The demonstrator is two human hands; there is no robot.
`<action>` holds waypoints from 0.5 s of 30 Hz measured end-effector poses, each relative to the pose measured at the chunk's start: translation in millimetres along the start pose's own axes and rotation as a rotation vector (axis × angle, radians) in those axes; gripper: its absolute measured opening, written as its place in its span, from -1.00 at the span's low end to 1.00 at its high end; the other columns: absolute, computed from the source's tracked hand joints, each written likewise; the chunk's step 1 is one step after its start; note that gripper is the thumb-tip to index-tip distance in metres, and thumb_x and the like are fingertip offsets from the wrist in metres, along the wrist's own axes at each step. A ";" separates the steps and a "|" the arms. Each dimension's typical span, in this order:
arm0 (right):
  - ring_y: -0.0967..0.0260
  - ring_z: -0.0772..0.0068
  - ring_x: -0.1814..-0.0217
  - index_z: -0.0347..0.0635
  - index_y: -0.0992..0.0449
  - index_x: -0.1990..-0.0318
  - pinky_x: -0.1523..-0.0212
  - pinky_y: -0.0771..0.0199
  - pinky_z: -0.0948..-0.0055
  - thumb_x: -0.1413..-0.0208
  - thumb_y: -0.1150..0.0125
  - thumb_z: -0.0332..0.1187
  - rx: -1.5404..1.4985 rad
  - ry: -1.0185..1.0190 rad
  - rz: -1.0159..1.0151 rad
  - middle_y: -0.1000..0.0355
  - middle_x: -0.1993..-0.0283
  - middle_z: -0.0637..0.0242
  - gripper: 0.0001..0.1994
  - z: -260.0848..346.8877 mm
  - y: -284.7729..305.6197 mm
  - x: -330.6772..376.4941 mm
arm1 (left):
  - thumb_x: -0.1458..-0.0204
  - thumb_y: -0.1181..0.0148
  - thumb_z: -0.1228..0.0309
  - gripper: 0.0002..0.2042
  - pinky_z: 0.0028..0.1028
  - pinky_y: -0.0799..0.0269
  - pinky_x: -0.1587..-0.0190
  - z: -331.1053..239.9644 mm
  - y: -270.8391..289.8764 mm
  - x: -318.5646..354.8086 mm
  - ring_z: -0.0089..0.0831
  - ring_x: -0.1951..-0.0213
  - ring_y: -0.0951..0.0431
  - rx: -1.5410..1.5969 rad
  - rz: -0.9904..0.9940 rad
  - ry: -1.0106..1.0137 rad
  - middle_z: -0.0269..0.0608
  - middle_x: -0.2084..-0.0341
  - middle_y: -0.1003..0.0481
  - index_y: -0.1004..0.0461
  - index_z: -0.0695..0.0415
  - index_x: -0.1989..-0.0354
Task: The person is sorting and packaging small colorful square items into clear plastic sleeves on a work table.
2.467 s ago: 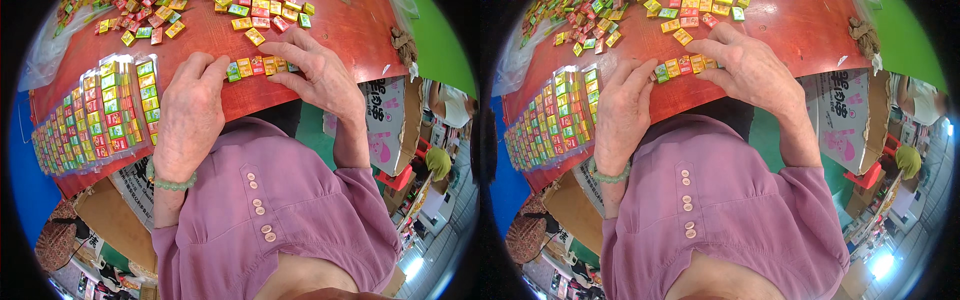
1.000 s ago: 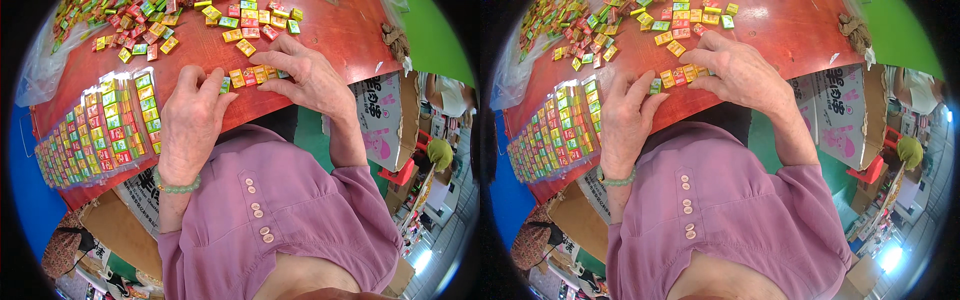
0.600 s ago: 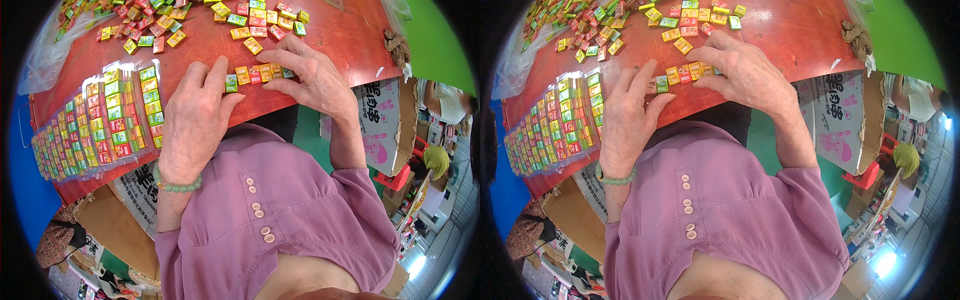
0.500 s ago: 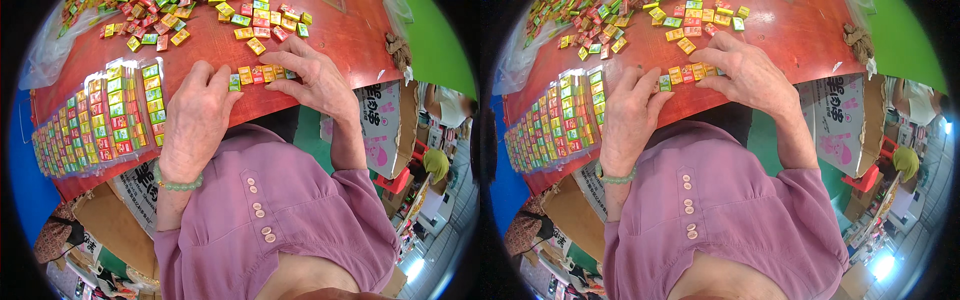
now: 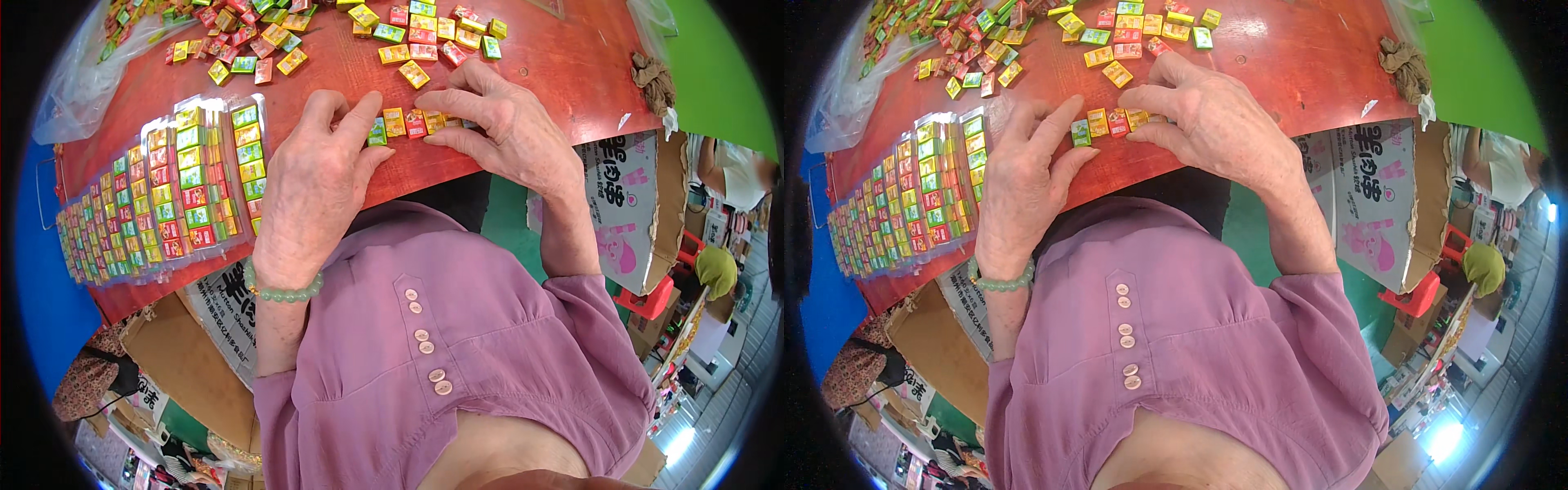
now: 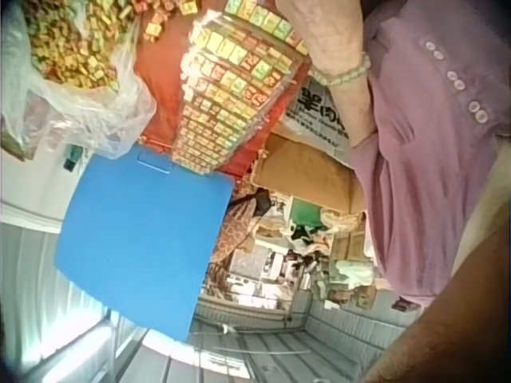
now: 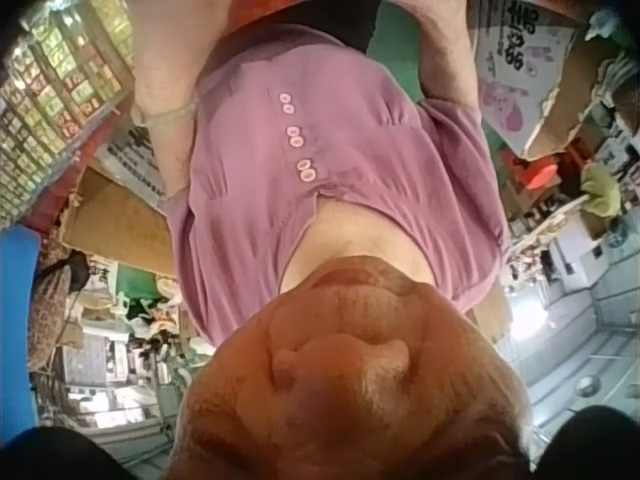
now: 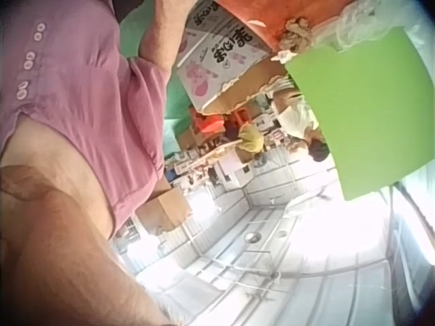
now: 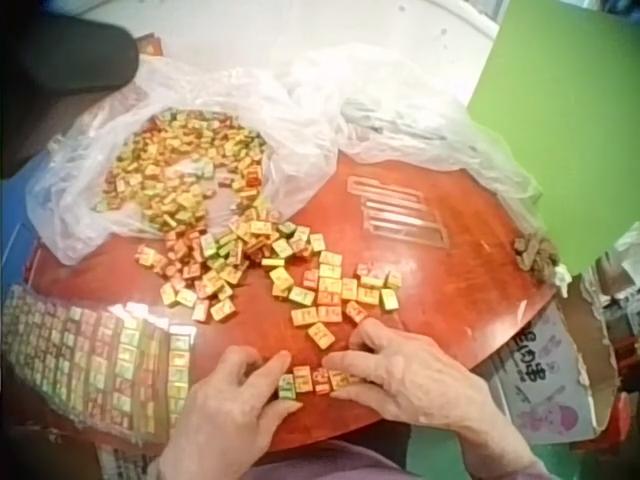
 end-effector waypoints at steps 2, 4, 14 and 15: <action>-0.54 0.17 0.16 -0.06 -0.64 -0.07 0.17 -0.58 0.24 -0.10 -0.46 -0.27 0.018 -0.013 0.007 -0.45 0.10 0.24 -0.63 0.0 -0.6 0.3 | -0.01 -0.44 0.44 -0.54 -0.21 -0.58 0.22 3.5 -7.7 -0.4 -0.12 0.25 -0.60 0.022 0.080 0.020 -0.08 0.23 -0.41 -0.53 0.20 -0.12; -0.53 0.15 0.17 -0.06 -0.64 -0.06 0.18 -0.58 0.23 -0.08 -0.46 -0.30 0.028 0.024 -0.053 -0.45 0.12 0.24 -0.64 4.9 3.7 2.1 | -0.03 -0.42 0.46 -0.56 -0.20 -0.58 0.21 1.3 -7.5 -0.9 -0.12 0.24 -0.59 0.015 0.102 0.031 -0.06 0.23 -0.40 -0.53 0.19 -0.12; -0.51 0.12 0.20 -0.08 -0.62 -0.03 0.20 -0.57 0.20 -0.07 -0.45 -0.34 0.044 0.080 -0.123 -0.41 0.17 0.25 -0.66 12.7 4.2 2.8 | -0.08 -0.29 0.60 -0.63 -0.12 -0.54 0.13 8.0 -7.0 2.1 -0.01 0.17 -0.59 0.075 0.108 0.136 0.04 0.20 -0.44 -0.52 0.29 -0.10; -0.51 0.12 0.20 -0.08 -0.62 -0.03 0.20 -0.57 0.20 -0.07 -0.45 -0.34 0.024 0.087 -0.115 -0.41 0.17 0.25 -0.66 14.1 2.7 4.0 | -0.09 -0.27 0.62 -0.64 -0.12 -0.54 0.11 11.6 -4.3 3.2 0.01 0.16 -0.60 0.139 0.094 0.161 0.06 0.19 -0.46 -0.51 0.31 -0.10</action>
Point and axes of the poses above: each hand's wrist, its own x-axis away from the middle knuckle, its own y-axis out of the back of the hand, z = x × y, the point moved 10 cm from there along -x, towards the middle knuckle
